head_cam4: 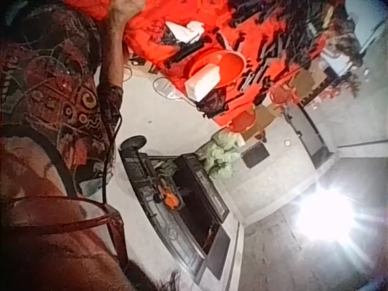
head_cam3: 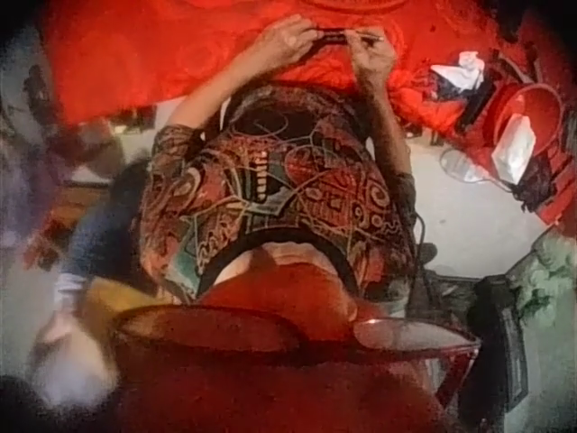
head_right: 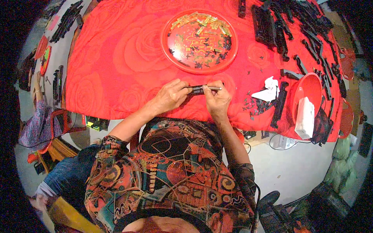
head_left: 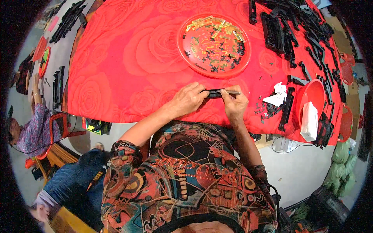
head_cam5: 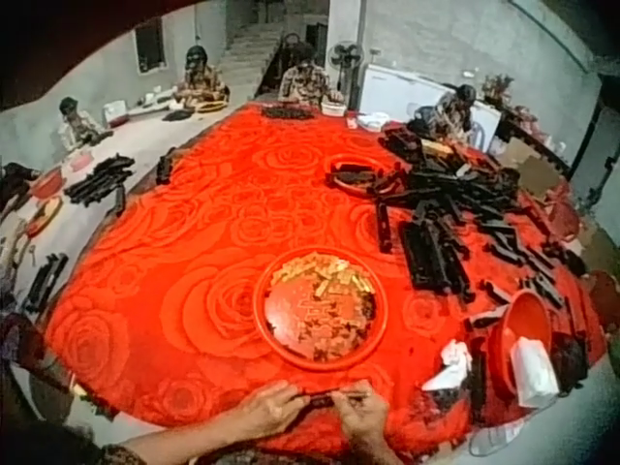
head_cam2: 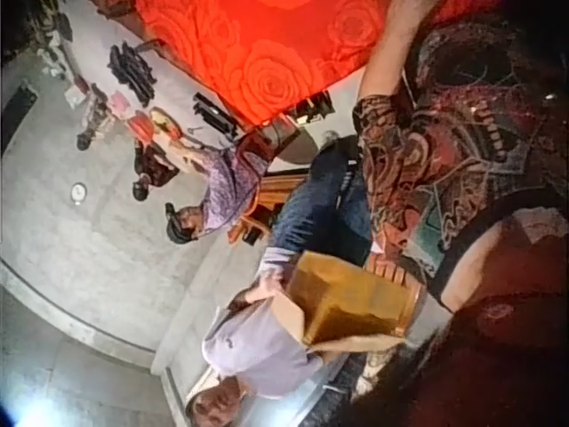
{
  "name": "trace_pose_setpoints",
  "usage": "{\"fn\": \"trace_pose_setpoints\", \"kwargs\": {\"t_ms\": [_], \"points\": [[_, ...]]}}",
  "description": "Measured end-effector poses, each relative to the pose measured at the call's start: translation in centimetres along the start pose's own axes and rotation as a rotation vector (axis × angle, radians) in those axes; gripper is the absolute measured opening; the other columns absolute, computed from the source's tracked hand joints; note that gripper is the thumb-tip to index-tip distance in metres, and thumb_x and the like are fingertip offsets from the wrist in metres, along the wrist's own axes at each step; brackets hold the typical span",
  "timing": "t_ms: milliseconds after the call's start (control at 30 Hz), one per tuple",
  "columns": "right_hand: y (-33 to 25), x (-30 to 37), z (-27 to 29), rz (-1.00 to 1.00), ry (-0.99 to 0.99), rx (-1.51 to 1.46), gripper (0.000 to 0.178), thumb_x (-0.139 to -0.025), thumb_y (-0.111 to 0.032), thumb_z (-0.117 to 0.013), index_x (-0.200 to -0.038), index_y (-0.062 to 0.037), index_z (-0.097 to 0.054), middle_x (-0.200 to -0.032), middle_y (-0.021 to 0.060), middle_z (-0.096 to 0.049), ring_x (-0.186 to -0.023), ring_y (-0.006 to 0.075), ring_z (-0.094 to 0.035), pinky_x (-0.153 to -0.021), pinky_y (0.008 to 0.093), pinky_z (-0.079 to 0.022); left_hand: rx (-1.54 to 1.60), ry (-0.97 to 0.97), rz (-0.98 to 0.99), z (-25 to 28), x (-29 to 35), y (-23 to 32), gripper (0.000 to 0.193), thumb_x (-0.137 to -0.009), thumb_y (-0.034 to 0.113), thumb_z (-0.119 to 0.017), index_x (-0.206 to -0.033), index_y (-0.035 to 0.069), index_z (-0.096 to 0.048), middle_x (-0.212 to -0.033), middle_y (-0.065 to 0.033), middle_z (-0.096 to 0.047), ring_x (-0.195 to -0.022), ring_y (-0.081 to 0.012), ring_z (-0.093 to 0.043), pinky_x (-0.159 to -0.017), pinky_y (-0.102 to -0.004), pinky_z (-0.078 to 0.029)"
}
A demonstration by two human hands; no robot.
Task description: The person scrapes plastic from a black component using a small handheld blade, takes small pieces from a tray, and fits the parts into the black plastic casing by hand.
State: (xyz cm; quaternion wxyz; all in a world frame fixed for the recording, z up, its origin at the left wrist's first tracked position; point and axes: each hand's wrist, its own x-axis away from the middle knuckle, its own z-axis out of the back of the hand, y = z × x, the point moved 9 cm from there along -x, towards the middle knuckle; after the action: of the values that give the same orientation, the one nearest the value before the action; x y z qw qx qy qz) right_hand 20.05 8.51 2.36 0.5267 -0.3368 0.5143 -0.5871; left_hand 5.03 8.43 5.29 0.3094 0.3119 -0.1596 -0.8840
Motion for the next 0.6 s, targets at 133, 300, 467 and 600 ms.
{"fn": "trace_pose_setpoints", "kwargs": {"t_ms": [133,300,467,600], "points": [[0.6,0.2,-0.1,-0.056,-0.017,-0.127,0.009,-0.08,0.0,-0.065,-0.078,-0.004,-0.058,-0.067,-0.0067,-0.047,-0.061,0.0021,-0.039,-0.054,0.0189,-0.034,-0.029,-0.005,-0.021,0.0,-0.1,0.2,0.007,-0.073,0.005,-0.057,-0.079,0.003,-0.053,-0.077,-0.0104,-0.049,-0.073,-0.0262,-0.051,-0.065,-0.0367,-0.046],[0.7,0.4,-0.1,-0.062,0.022,-0.193,0.009,-0.08,0.001,-0.064,-0.079,-0.005,-0.058,-0.069,-0.0069,-0.048,-0.063,0.0017,-0.039,-0.055,0.0182,-0.033,-0.044,-0.042,-0.021,-0.1,-0.2,0.3,0.008,-0.074,0.004,-0.057,-0.079,0.003,-0.051,-0.077,-0.0105,-0.049,-0.073,-0.0261,-0.051,-0.067,-0.0361,-0.046],[1.4,0.4,0.0,-0.127,0.053,-0.264,0.01,-0.081,0.001,-0.065,-0.08,-0.0051,-0.057,-0.071,-0.0068,-0.049,-0.064,0.0018,-0.039,-0.057,0.0186,-0.034,-0.033,-0.028,-0.028,-0.2,-0.1,0.1,0.008,-0.074,0.004,-0.057,-0.08,0.003,-0.051,-0.075,-0.0101,-0.049,-0.072,-0.0259,-0.051,-0.065,-0.0359,-0.045],[1.6,0.4,0.1,-0.112,0.063,-0.305,0.009,-0.081,0.0,-0.064,-0.081,-0.0046,-0.057,-0.071,-0.0063,-0.049,-0.065,0.0022,-0.041,-0.058,0.0189,-0.035,-0.025,-0.016,-0.035,0.0,-0.2,0.4,0.008,-0.074,0.004,-0.057,-0.08,0.004,-0.051,-0.075,-0.0099,-0.049,-0.072,-0.0258,-0.05,-0.065,-0.0357,-0.045]]}}
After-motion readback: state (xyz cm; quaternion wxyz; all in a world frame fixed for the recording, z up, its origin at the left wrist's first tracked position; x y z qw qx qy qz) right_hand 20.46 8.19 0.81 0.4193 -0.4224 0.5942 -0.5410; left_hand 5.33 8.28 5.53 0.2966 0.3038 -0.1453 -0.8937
